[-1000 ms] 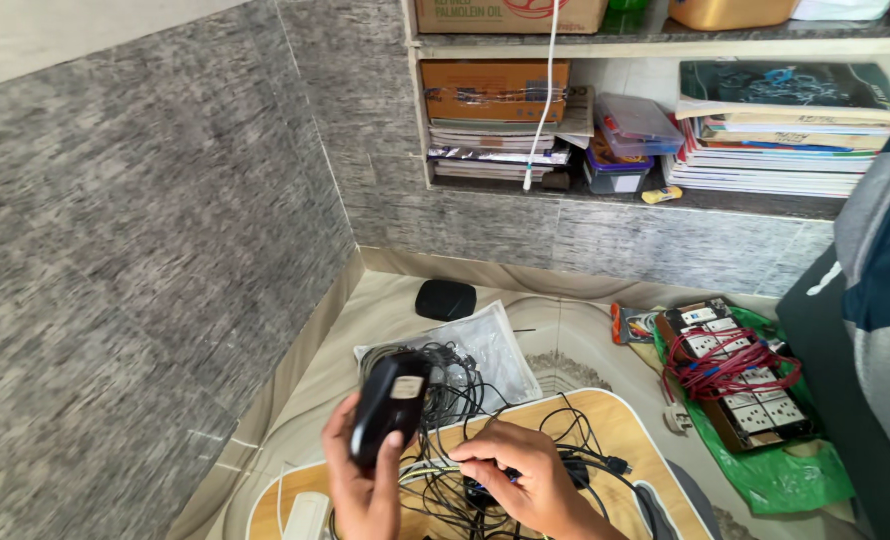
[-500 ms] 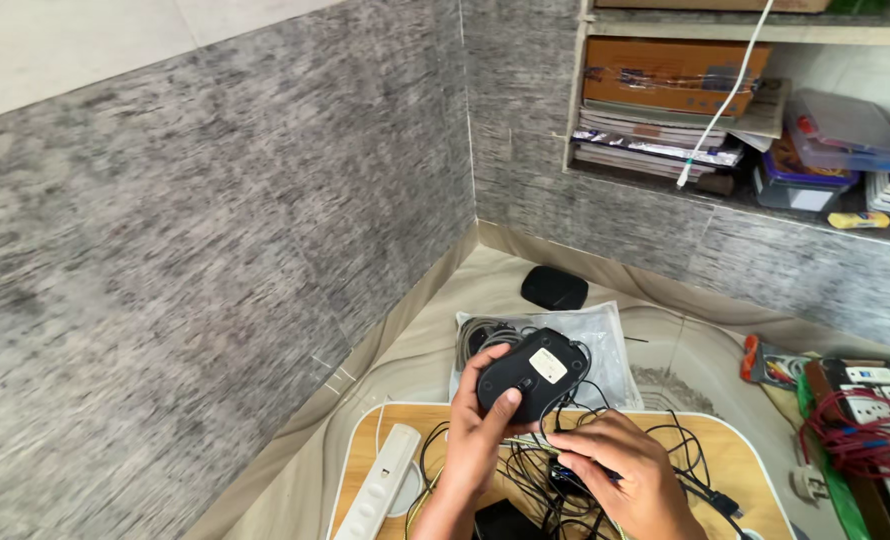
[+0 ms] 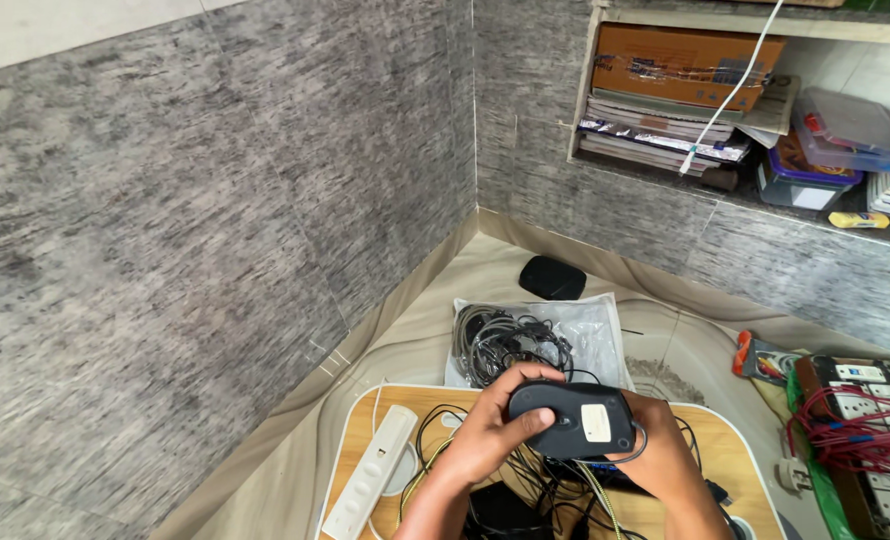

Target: The person untangles a black cable, coils it, and places it into a plastic bag. They then pick up a black power adapter, inspect it, and set it down. The person continues to sort through a pile of cables and adapters on a small table.

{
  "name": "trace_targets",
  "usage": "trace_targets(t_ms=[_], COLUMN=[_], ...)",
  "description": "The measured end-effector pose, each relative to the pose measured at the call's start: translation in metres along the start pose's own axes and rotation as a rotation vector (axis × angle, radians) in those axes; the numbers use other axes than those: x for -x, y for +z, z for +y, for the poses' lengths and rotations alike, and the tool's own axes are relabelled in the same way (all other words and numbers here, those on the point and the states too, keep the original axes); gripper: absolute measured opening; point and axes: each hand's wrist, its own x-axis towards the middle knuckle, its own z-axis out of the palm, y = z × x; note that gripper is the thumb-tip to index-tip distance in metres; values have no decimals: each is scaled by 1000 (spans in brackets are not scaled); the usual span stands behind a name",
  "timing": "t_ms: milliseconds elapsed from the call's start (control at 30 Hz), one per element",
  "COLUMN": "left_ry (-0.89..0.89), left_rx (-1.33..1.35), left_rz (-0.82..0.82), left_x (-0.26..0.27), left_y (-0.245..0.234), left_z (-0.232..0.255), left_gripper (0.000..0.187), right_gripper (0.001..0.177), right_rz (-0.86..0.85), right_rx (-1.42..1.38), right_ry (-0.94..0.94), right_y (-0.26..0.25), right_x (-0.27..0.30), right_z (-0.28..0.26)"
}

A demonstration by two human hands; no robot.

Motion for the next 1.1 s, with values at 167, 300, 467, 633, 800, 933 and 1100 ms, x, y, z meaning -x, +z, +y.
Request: trace_targets(t_ms=[167,300,467,633,800,933,1100], left_ry=[-41,-113,-32,3,-46,-127,22], left_rx=[302,541,607,561,777,748,521], left_rz=[119,275,275,303,346,393,308], left_x=[-4,-9,-16,-22,-19,-14,-7], left_y=[6,9,10,23,25,18,10], left_z=[0,3,-10,-29,-26,-20,-15], left_gripper=[47,62,66,57,47,46,45], right_gripper=[21,15,13,13,15,18,22], right_rz=[44,100,55,-35,-153,-205,-285], right_rx=[-74,-71,-25,-43,92,70,73], right_ry=[-170,-73,-96,-203,-43,86,197], right_y=[3,13,18,33,41,33,12], right_x=[0,0,8,18,14,7,5], right_z=[-9,-31,-56,-63,-53,-45,-37])
